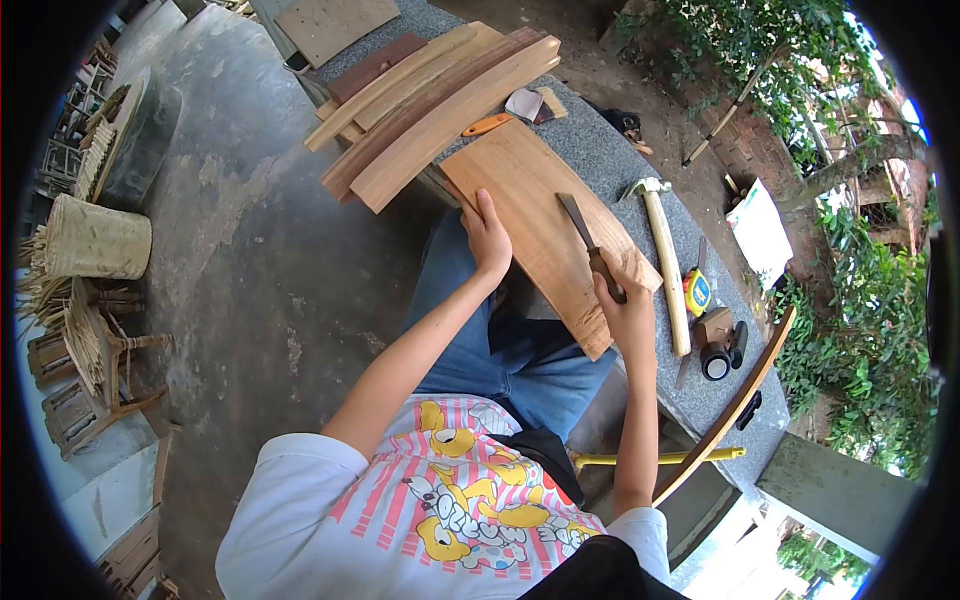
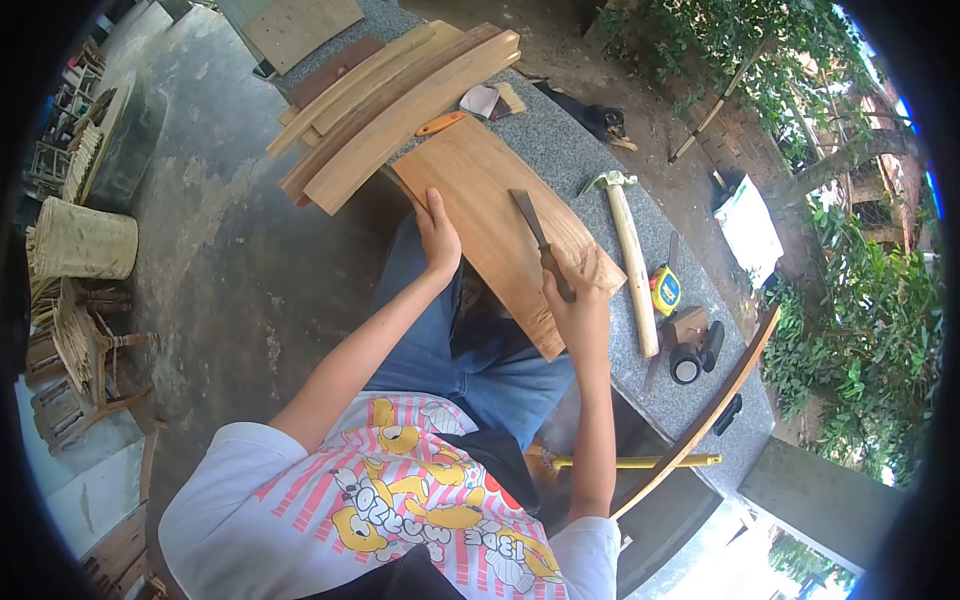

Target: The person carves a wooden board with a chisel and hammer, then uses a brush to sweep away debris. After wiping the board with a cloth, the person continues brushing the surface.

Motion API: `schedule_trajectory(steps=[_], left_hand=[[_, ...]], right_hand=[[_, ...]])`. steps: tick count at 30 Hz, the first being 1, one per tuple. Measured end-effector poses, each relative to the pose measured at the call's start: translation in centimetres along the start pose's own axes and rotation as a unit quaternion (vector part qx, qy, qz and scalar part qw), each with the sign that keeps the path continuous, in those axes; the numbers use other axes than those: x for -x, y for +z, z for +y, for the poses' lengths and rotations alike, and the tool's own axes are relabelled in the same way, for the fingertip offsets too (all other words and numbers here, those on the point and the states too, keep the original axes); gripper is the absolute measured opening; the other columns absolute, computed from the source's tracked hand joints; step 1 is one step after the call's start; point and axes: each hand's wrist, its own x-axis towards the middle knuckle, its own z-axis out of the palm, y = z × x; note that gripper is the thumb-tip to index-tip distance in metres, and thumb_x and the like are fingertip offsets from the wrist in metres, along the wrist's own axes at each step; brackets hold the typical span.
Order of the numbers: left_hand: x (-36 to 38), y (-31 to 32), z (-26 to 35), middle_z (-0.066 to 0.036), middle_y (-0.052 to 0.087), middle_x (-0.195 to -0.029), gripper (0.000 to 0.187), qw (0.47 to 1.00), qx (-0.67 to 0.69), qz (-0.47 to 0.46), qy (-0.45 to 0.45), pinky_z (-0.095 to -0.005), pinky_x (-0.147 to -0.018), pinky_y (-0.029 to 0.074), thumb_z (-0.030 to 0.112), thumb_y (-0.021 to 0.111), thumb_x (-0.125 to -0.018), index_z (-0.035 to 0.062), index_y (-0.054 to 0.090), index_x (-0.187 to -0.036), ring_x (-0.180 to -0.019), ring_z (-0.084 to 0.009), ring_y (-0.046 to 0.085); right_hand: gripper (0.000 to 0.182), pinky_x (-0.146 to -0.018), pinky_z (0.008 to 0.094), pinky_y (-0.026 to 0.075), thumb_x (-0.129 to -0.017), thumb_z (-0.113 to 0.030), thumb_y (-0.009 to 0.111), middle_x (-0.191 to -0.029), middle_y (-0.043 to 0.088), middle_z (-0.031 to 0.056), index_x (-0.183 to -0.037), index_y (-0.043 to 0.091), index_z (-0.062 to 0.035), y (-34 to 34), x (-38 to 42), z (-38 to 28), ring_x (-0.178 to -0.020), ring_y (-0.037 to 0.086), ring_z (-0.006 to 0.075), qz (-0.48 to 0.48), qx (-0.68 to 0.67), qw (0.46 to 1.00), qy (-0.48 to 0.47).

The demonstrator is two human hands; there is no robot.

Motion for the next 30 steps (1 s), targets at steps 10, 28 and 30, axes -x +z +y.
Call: schedule_trajectory(steps=[10, 28, 30], left_hand=[[-0.4, 0.2, -1.2, -0.032, 0.038, -0.136, 0.079, 0.999, -0.014, 0.001, 0.042, -0.0433, -0.101, 0.042, 0.058, 0.027, -0.101, 0.0132, -0.009, -0.155, -0.120, -0.0400, 0.050], [-0.3, 0.1, -0.6, -0.026, 0.017, -0.157, 0.080, 0.998, 0.027, -0.013, 0.056, -0.0355, -0.115, 0.025, 0.053, 0.032, -0.103, 0.0024, -0.005, -0.154, -0.143, -0.0315, 0.026], [-0.2, 0.1, -0.5, -0.026, 0.018, -0.157, 0.080, 0.998, 0.021, -0.009, 0.053, -0.0356, -0.115, 0.025, 0.053, 0.032, -0.103, 0.0027, -0.004, -0.155, -0.143, -0.0316, 0.027]], right_hand=[[0.043, -0.060, 0.0379, 0.051, -0.084, -0.018, 0.071, -0.073, 0.066, 0.0145, -0.126, 0.066, -0.0233, -0.6, 4.7, 0.5, -0.062, 0.065, 0.0303, -0.009, 0.045, 0.999, 0.005], [0.036, -0.062, 0.0421, 0.054, -0.085, -0.020, 0.069, -0.074, 0.067, 0.0182, -0.121, 0.068, -0.0193, 1.6, 3.1, -3.7, -0.067, 0.068, 0.0339, 0.054, 0.053, 0.997, 0.016], [0.036, -0.061, 0.0424, 0.054, -0.086, -0.020, 0.069, -0.073, 0.067, 0.0177, -0.122, 0.068, -0.0199, 1.3, 3.9, -3.9, -0.066, 0.068, 0.0345, 0.043, 0.073, 0.996, 0.029]])
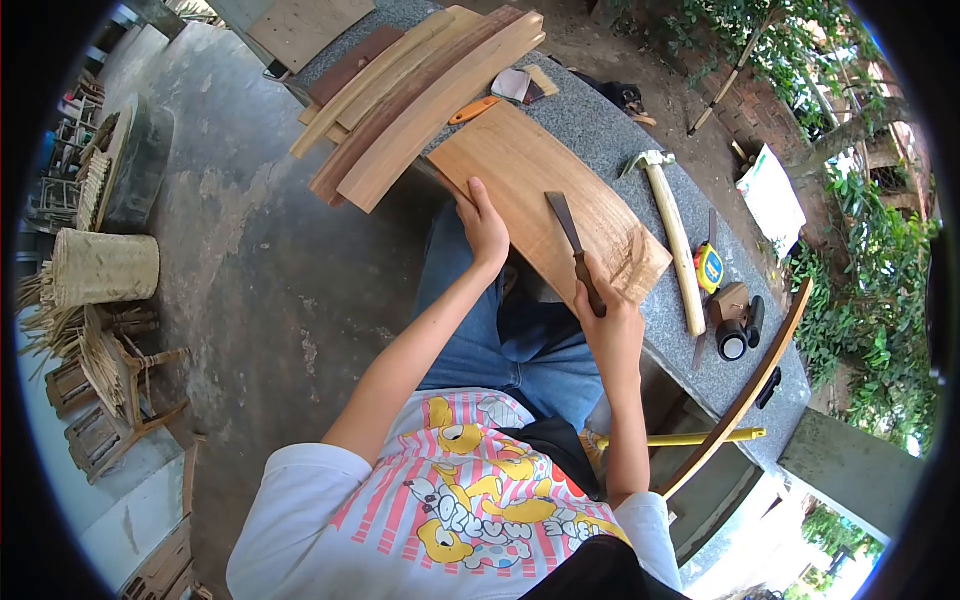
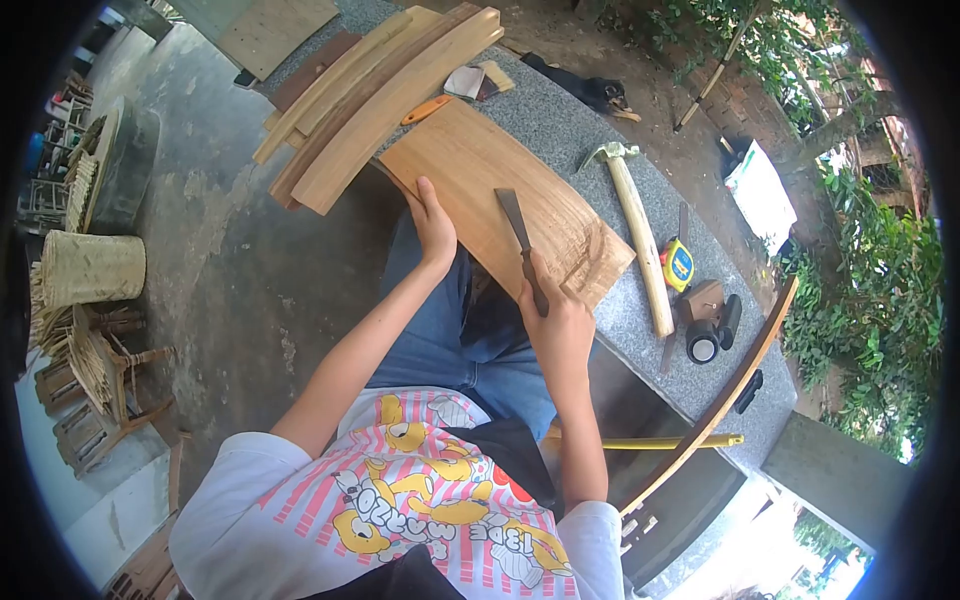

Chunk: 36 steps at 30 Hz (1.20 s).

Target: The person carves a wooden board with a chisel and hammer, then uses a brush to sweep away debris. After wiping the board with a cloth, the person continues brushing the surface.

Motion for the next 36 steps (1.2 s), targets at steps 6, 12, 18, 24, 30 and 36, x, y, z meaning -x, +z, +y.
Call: schedule_trajectory(steps=[6, 12, 18, 24, 30, 36], left_hand=[[0.0, 0.1, -0.1, -0.030, 0.025, -0.151, 0.080, 1.000, 0.000, -0.001, -0.023, -0.0388, -0.112, 0.029, 0.055, 0.030, -0.102, 0.0050, -0.004, -0.155, -0.137, -0.0358, 0.033], [-0.4, 0.1, -1.0, -0.032, 0.036, -0.140, 0.081, 0.999, -0.031, 0.018, 0.018, -0.0417, -0.107, 0.036, 0.059, 0.028, -0.101, 0.0075, -0.004, -0.155, -0.128, -0.0392, 0.042], [0.1, 0.2, 0.2, -0.031, 0.038, -0.136, 0.081, 0.999, -0.027, 0.013, -0.021, -0.0419, -0.105, 0.038, 0.059, 0.028, -0.101, 0.0079, -0.004, -0.155, -0.127, -0.0392, 0.044], [-0.3, 0.1, -0.8, -0.032, 0.037, -0.136, 0.079, 0.999, -0.031, 0.017, -0.004, -0.0422, -0.104, 0.039, 0.058, 0.028, -0.101, 0.0116, -0.004, -0.156, -0.126, -0.0398, 0.044], [-0.1, 0.3, -0.4, -0.033, 0.038, -0.136, 0.078, 1.000, -0.022, 0.019, -0.010, -0.0423, -0.104, 0.039, 0.058, 0.028, -0.102, 0.0127, -0.006, -0.156, -0.125, -0.0402, 0.045], [-0.3, 0.1, -1.3, -0.033, 0.038, -0.135, 0.078, 0.999, -0.043, 0.017, 0.003, -0.0425, -0.102, 0.041, 0.058, 0.027, -0.101, 0.0140, -0.008, -0.156, -0.122, -0.0399, 0.048]], right_hand=[[0.036, -0.061, 0.0419, 0.054, -0.086, -0.018, 0.068, -0.074, 0.068, 0.0170, -0.122, 0.068, -0.0182, -0.7, 0.2, 0.3, -0.066, 0.068, 0.0347, -0.003, -0.013, 1.000, -0.009], [0.035, -0.061, 0.0414, 0.054, -0.086, -0.018, 0.069, -0.075, 0.068, 0.0171, -0.121, 0.068, -0.0162, -0.7, 0.2, -0.1, -0.068, 0.069, 0.0342, -0.003, 0.001, 1.000, -0.017], [0.036, -0.060, 0.0411, 0.053, -0.086, -0.019, 0.068, -0.072, 0.067, 0.0178, -0.121, 0.068, -0.0163, -0.6, 0.0, 0.1, -0.064, 0.067, 0.0340, -0.006, -0.006, 1.000, -0.009], [0.037, -0.064, 0.0402, 0.054, -0.085, -0.022, 0.069, -0.077, 0.068, 0.0192, -0.122, 0.068, -0.0188, -0.6, -0.7, -0.5, -0.071, 0.068, 0.0356, -0.038, -0.012, 0.999, 0.020], [0.037, -0.064, 0.0394, 0.054, -0.085, -0.022, 0.069, -0.077, 0.068, 0.0186, -0.122, 0.068, -0.0185, -0.6, -0.1, 0.3, -0.070, 0.068, 0.0351, -0.012, -0.007, 1.000, -0.011], [0.037, -0.059, 0.0403, 0.053, -0.085, -0.019, 0.068, -0.069, 0.067, 0.0162, -0.121, 0.068, -0.0173, 0.1, -1.8, -1.1, -0.063, 0.067, 0.0324, -0.026, 0.000, 1.000, -0.013]])
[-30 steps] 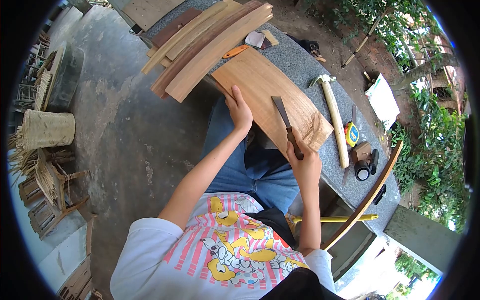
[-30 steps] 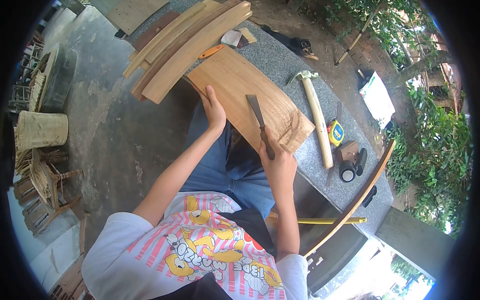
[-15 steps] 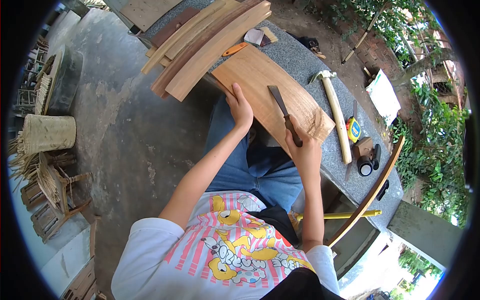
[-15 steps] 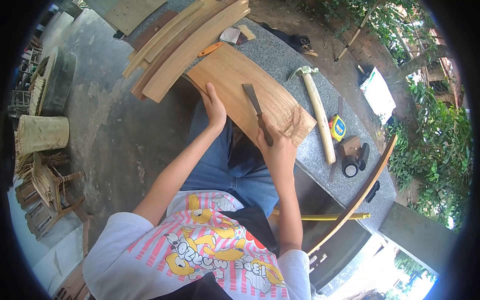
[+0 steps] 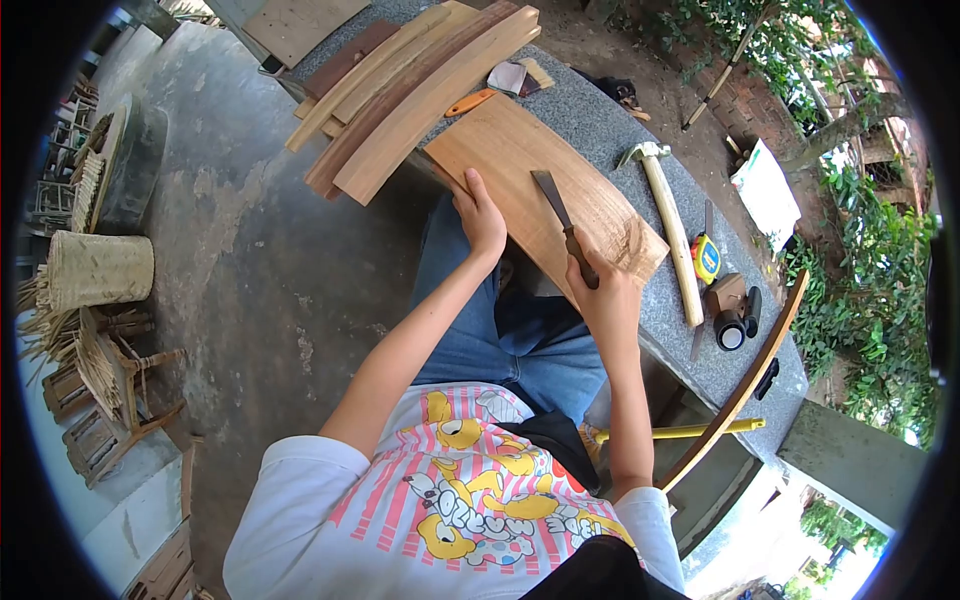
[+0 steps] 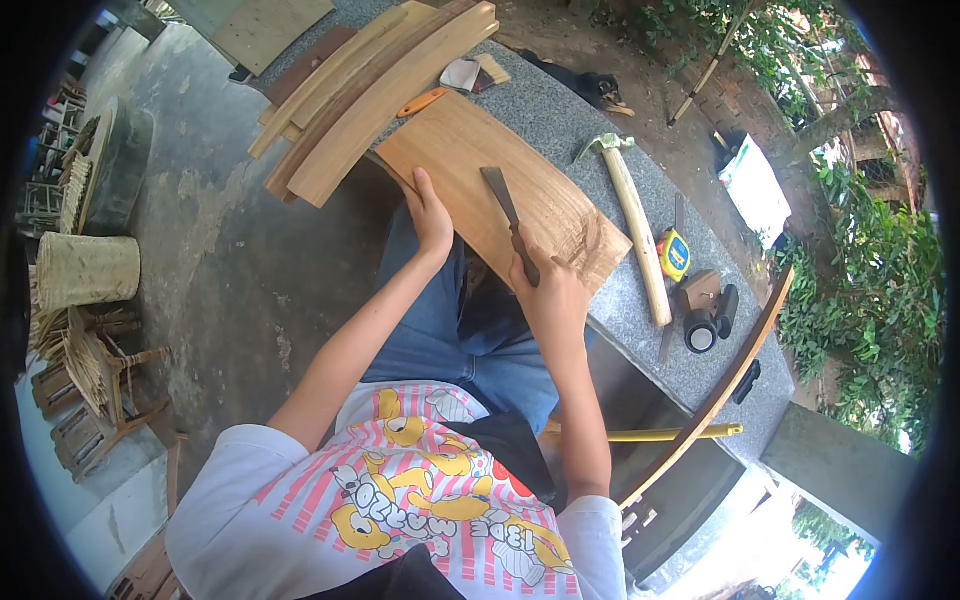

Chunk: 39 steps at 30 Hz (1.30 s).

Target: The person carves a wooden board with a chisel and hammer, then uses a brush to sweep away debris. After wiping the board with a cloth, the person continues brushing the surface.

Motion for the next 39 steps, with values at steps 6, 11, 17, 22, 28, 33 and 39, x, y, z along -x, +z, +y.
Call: schedule_trajectory(steps=[6, 11, 17, 22, 28, 33, 39], left_hand=[[0.2, 0.2, 0.8, -0.033, 0.039, -0.135, 0.078, 1.000, 0.009, 0.012, -0.007, -0.0428, -0.103, 0.041, 0.058, 0.027, -0.101, 0.0142, -0.008, -0.156, -0.123, -0.0399, 0.047], [0.2, 0.2, 0.7, -0.034, 0.039, -0.135, 0.078, 1.000, 0.004, 0.008, 0.010, -0.0430, -0.102, 0.040, 0.058, 0.026, -0.102, 0.0136, -0.008, -0.156, -0.123, -0.0406, 0.046], [0.1, 0.1, 0.7, -0.035, 0.039, -0.136, 0.079, 1.000, -0.006, 0.010, 0.005, -0.0438, -0.102, 0.040, 0.059, 0.026, -0.101, 0.0125, -0.008, -0.155, -0.122, -0.0411, 0.046], [0.4, 0.2, 1.0, -0.035, 0.039, -0.136, 0.080, 1.000, -0.003, 0.012, 0.001, -0.0440, -0.102, 0.040, 0.059, 0.027, -0.101, 0.0113, -0.006, -0.156, -0.122, -0.0413, 0.047], [0.0, 0.2, 0.4, -0.033, 0.040, -0.134, 0.079, 1.000, -0.010, 0.014, 0.023, -0.0431, -0.102, 0.040, 0.059, 0.027, -0.101, 0.0120, -0.007, -0.156, -0.122, -0.0400, 0.047], [0.1, 0.2, 0.6, -0.034, 0.040, -0.135, 0.079, 1.000, -0.009, 0.013, 0.001, -0.0428, -0.102, 0.040, 0.059, 0.026, -0.101, 0.0118, -0.007, -0.156, -0.122, -0.0399, 0.047], [0.4, 0.0, 1.0, -0.034, 0.040, -0.135, 0.079, 1.000, -0.006, 0.004, -0.003, -0.0431, -0.102, 0.040, 0.059, 0.027, -0.101, 0.0113, -0.006, -0.155, -0.123, -0.0405, 0.046]], right_hand=[[0.037, -0.055, 0.0395, 0.052, -0.084, -0.018, 0.069, -0.066, 0.065, 0.0154, -0.121, 0.068, -0.0167, -0.1, 3.0, 0.9, -0.059, 0.066, 0.0310, 0.044, 0.004, 0.998, -0.038], [0.037, -0.057, 0.0406, 0.053, -0.086, -0.020, 0.068, -0.068, 0.066, 0.0151, -0.123, 0.068, -0.0182, 1.1, 0.6, 0.5, -0.062, 0.067, 0.0318, 0.024, -0.004, 1.000, -0.009], [0.038, -0.059, 0.0415, 0.053, -0.086, -0.022, 0.068, -0.072, 0.068, 0.0157, -0.124, 0.067, -0.0195, 0.4, 0.9, 0.8, -0.065, 0.068, 0.0323, 0.013, 0.001, 1.000, -0.021], [0.037, -0.059, 0.0415, 0.053, -0.086, -0.022, 0.068, -0.069, 0.066, 0.0156, -0.123, 0.068, -0.0190, 0.4, 1.6, 1.4, -0.062, 0.067, 0.0324, 0.034, 0.003, 0.999, -0.023], [0.038, -0.060, 0.0414, 0.053, -0.085, -0.020, 0.069, -0.070, 0.066, 0.0166, -0.123, 0.068, -0.0196, 1.5, -1.7, -0.1, -0.063, 0.067, 0.0321, 0.001, -0.027, 1.000, -0.006], [0.038, -0.058, 0.0411, 0.053, -0.085, -0.020, 0.069, -0.070, 0.066, 0.0163, -0.123, 0.068, -0.0196, 0.7, 1.6, 1.6, -0.062, 0.067, 0.0320, 0.033, -0.018, 0.998, -0.045], [0.038, -0.059, 0.0409, 0.054, -0.085, -0.020, 0.069, -0.072, 0.068, 0.0170, -0.123, 0.068, -0.0193, 1.1, 0.9, 0.8, -0.064, 0.068, 0.0328, 0.038, -0.004, 0.999, -0.018]])
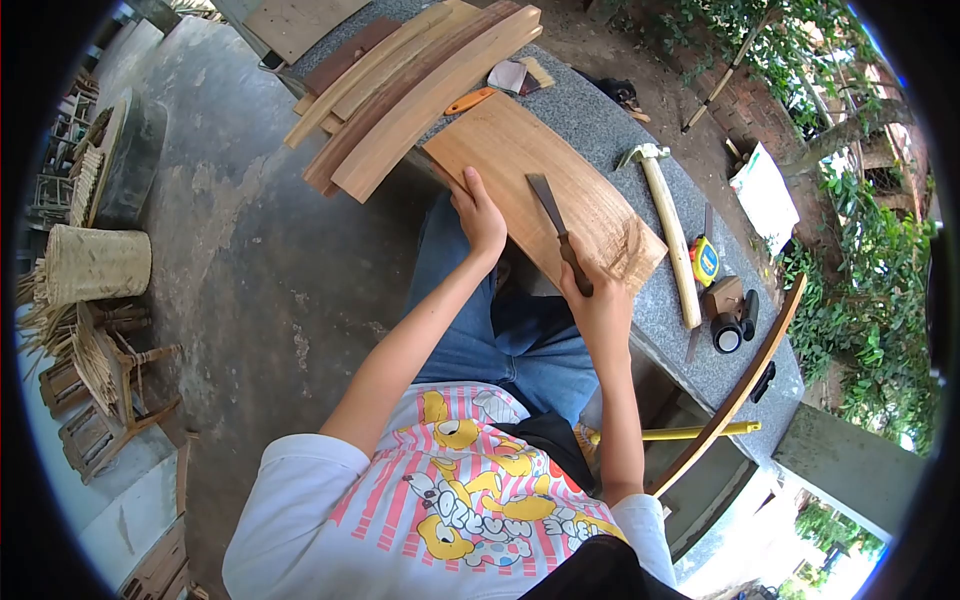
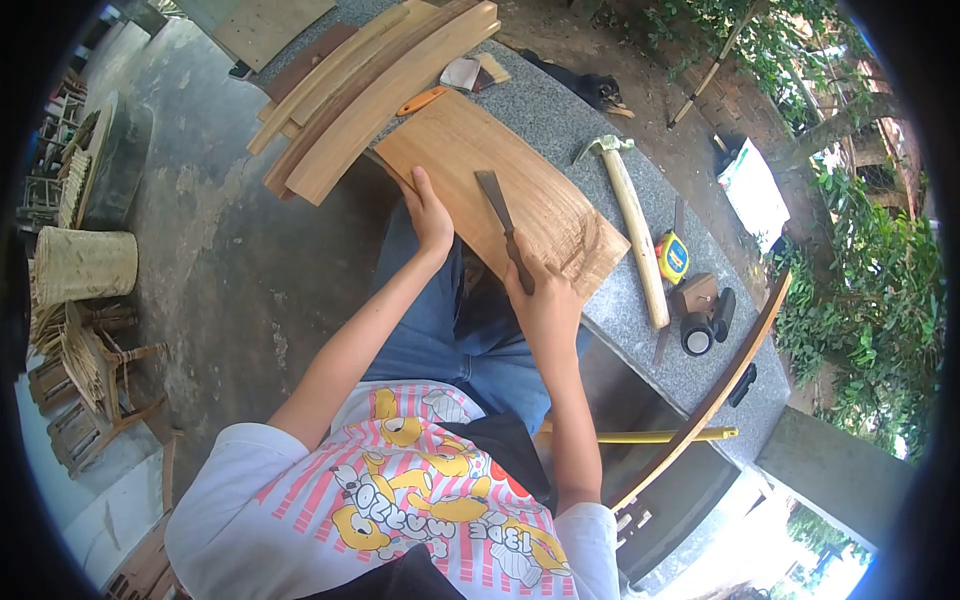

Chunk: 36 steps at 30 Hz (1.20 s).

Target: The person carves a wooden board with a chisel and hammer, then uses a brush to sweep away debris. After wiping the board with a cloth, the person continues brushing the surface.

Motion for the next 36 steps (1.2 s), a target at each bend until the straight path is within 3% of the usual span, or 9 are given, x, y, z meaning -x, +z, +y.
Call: schedule_trajectory(steps=[5, 12, 14, 16, 17, 19, 21, 28, 36], left_hand=[[-0.5, 0.1, -0.9, -0.034, 0.038, -0.137, 0.079, 1.000, -0.002, 0.008, 0.029, -0.0439, -0.103, 0.039, 0.058, 0.026, -0.101, 0.0112, -0.006, -0.156, -0.124, -0.0417, 0.045], [-0.3, 0.2, -0.3, -0.034, 0.039, -0.136, 0.079, 1.000, -0.017, 0.014, 0.000, -0.0449, -0.102, 0.040, 0.059, 0.026, -0.101, 0.0120, -0.006, -0.156, -0.122, -0.0420, 0.047], [0.0, 0.1, -0.1, -0.034, 0.040, -0.135, 0.079, 1.000, -0.020, 0.013, 0.006, -0.0448, -0.102, 0.041, 0.059, 0.026, -0.101, 0.0123, -0.006, -0.156, -0.121, -0.0420, 0.048], [0.3, -0.2, 1.1, -0.030, 0.025, -0.153, 0.080, 0.998, 0.039, -0.013, -0.044, -0.0385, -0.112, 0.030, 0.055, 0.032, -0.102, 0.0042, -0.002, -0.155, -0.138, -0.0359, 0.035], [0.3, -0.1, 1.0, -0.030, 0.025, -0.153, 0.080, 0.998, 0.040, -0.016, -0.044, -0.0385, -0.112, 0.030, 0.055, 0.032, -0.102, 0.0042, -0.002, -0.155, -0.138, -0.0359, 0.035], [0.0, 0.0, 0.4, -0.034, 0.040, -0.134, 0.079, 1.000, 0.001, 0.002, -0.008, -0.0450, -0.100, 0.042, 0.059, 0.026, -0.101, 0.0123, -0.007, -0.156, -0.118, -0.0439, 0.050], [-0.3, 0.2, -0.1, -0.035, 0.041, -0.134, 0.079, 1.000, -0.009, 0.009, 0.003, -0.0450, -0.100, 0.042, 0.059, 0.026, -0.101, 0.0121, -0.007, -0.156, -0.118, -0.0441, 0.050], [-0.6, 0.1, -0.7, -0.037, 0.040, -0.135, 0.078, 1.000, -0.025, 0.013, 0.014, -0.0449, -0.100, 0.042, 0.058, 0.027, -0.101, 0.0120, -0.006, -0.156, -0.118, -0.0438, 0.047], [-0.2, 0.1, -0.2, -0.036, 0.039, -0.136, 0.079, 1.000, -0.014, 0.006, 0.001, -0.0451, -0.101, 0.041, 0.059, 0.027, -0.101, 0.0117, -0.006, -0.155, -0.120, -0.0444, 0.047]], right_hand=[[0.039, -0.063, 0.0432, 0.053, -0.087, -0.024, 0.067, -0.075, 0.068, 0.0188, -0.125, 0.066, -0.0187, 1.5, -3.2, -0.9, -0.067, 0.067, 0.0359, -0.036, -0.016, 0.999, 0.007], [0.040, -0.063, 0.0421, 0.053, -0.086, -0.022, 0.069, -0.075, 0.067, 0.0170, -0.126, 0.066, -0.0206, -1.7, 1.2, 2.2, -0.067, 0.067, 0.0350, -0.013, -0.058, 0.998, -0.024], [0.040, -0.063, 0.0403, 0.053, -0.086, -0.021, 0.069, -0.077, 0.068, 0.0158, -0.125, 0.067, -0.0212, -3.5, 1.6, 2.6, -0.068, 0.068, 0.0327, -0.068, -0.023, 0.996, 0.052], [0.039, -0.063, 0.0395, 0.053, -0.086, -0.021, 0.069, -0.079, 0.069, 0.0155, -0.125, 0.067, -0.0216, -3.7, 1.0, 3.6, -0.068, 0.068, 0.0314, -0.066, -0.009, 0.997, 0.031], [0.039, -0.063, 0.0387, 0.053, -0.086, -0.021, 0.069, -0.080, 0.069, 0.0152, -0.125, 0.067, -0.0220, -3.6, 0.2, 4.1, -0.068, 0.068, 0.0302, -0.064, 0.004, 0.998, 0.004], [0.039, -0.064, 0.0378, 0.054, -0.086, -0.022, 0.070, -0.082, 0.070, 0.0152, -0.125, 0.067, -0.0225, -2.7, -1.5, 4.9, -0.069, 0.069, 0.0297, -0.068, -0.007, 0.998, -0.002], [0.037, -0.066, 0.0376, 0.054, -0.085, -0.023, 0.070, -0.084, 0.071, 0.0149, -0.122, 0.069, -0.0216, -2.0, -3.5, 5.3, -0.072, 0.070, 0.0301, -0.061, -0.041, 0.995, -0.063], [0.035, -0.074, 0.0357, 0.054, -0.084, -0.022, 0.071, -0.093, 0.073, 0.0123, -0.120, 0.070, -0.0199, -2.9, -4.9, 4.8, -0.083, 0.070, 0.0300, -0.105, -0.062, 0.991, -0.046], [0.036, -0.072, 0.0370, 0.054, -0.083, -0.023, 0.071, -0.088, 0.072, 0.0140, -0.119, 0.070, -0.0187, -2.6, -5.6, 4.7, -0.078, 0.070, 0.0308, -0.099, -0.033, 0.992, -0.068]])
